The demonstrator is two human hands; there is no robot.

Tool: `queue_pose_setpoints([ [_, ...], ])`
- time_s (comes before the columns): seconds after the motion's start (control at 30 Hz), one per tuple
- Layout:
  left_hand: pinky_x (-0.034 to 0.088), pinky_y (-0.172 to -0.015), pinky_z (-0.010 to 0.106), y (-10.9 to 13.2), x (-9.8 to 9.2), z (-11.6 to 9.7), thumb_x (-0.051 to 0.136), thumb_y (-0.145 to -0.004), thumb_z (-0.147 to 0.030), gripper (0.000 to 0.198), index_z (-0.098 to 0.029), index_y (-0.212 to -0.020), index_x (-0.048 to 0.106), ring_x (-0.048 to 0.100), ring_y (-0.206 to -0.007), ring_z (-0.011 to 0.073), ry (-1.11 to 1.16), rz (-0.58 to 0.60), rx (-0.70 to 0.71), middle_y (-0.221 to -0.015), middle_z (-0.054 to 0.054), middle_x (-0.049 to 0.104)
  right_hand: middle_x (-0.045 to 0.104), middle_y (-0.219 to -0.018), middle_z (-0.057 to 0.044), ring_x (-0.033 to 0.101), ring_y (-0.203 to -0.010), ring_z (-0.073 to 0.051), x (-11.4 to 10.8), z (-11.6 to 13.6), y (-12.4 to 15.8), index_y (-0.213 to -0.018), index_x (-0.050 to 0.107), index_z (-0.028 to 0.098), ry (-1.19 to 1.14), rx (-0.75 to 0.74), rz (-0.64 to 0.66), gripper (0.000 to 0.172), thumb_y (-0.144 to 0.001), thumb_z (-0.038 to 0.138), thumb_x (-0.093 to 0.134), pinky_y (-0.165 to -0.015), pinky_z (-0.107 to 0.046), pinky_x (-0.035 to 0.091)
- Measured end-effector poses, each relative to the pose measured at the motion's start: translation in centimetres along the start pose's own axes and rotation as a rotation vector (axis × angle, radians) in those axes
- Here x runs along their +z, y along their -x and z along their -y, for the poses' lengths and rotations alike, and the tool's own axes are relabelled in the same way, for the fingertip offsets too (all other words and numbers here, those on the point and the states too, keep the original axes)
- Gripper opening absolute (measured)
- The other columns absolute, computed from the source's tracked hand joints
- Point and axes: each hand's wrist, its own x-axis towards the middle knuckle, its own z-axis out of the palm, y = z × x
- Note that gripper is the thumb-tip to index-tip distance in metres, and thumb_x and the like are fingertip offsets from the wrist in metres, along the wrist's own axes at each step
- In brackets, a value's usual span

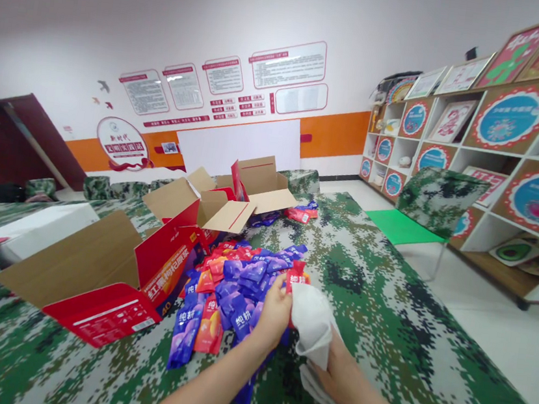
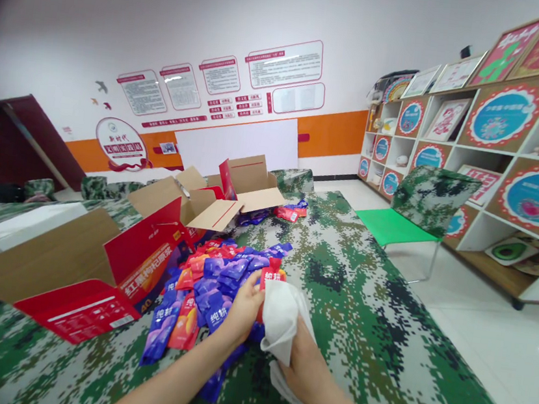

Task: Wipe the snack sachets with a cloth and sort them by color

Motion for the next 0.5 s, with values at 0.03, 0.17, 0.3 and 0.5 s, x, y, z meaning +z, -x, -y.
queue_pose_setpoints([
  [0.03,0.046,-0.058,0.022,-0.2,-0.4,-0.2,0.051,-0.071,-0.02,0.045,-0.018,-0.115,0.043,0.059,-0.06,0.0109,-0.059,-0.001,0.013,-0.08,0.002,0.065,0.044,-0.134,-0.007,0.036,-0.125,-0.027,-0.1,0.5,-0.1,-0.127,0.047,0.021,0.007,-0.015,0.061,0.054,-0.074,0.021,0.054,-0.107,-0.045,0.021],
  [0.17,0.047,-0.061,0.024,-1.6,-3.0,-1.6,0.042,-0.073,-0.013,0.048,-0.017,-0.12,0.04,0.059,-0.061,0.0109,-0.406,-0.074,0.058,-0.085,0.003,0.066,0.054,-0.125,-0.006,0.047,-0.116,-0.028,-0.4,1.3,-0.1,-0.117,0.057,0.023,-0.053,0.064,0.15,0.045,-0.073,0.022,0.056,-0.102,-0.043,0.03],
  [0.3,0.043,-0.088,0.03,-2.8,-5.5,-2.8,0.04,-0.069,-0.007,0.053,-0.016,-0.122,0.044,0.057,-0.097,0.0176,-0.86,-0.115,0.15,-0.11,0.008,0.06,0.068,-0.101,-0.006,0.055,-0.105,-0.031,-0.4,0.5,-0.1,-0.096,0.067,0.019,-0.281,0.431,-0.156,0.03,-0.07,0.033,0.063,-0.097,-0.044,0.037],
  [0.5,0.036,-0.095,0.03,-2.5,-7.0,-2.4,0.039,-0.071,-0.006,0.044,-0.013,-0.112,0.053,0.048,-0.109,0.0199,-1.37,-0.02,0.176,-0.116,0.013,0.053,0.063,-0.112,-0.003,0.051,-0.113,-0.022,-2.8,0.8,-1.5,-0.114,0.057,0.021,-0.86,0.641,-0.499,0.046,-0.071,0.036,0.064,-0.099,-0.037,0.038],
])
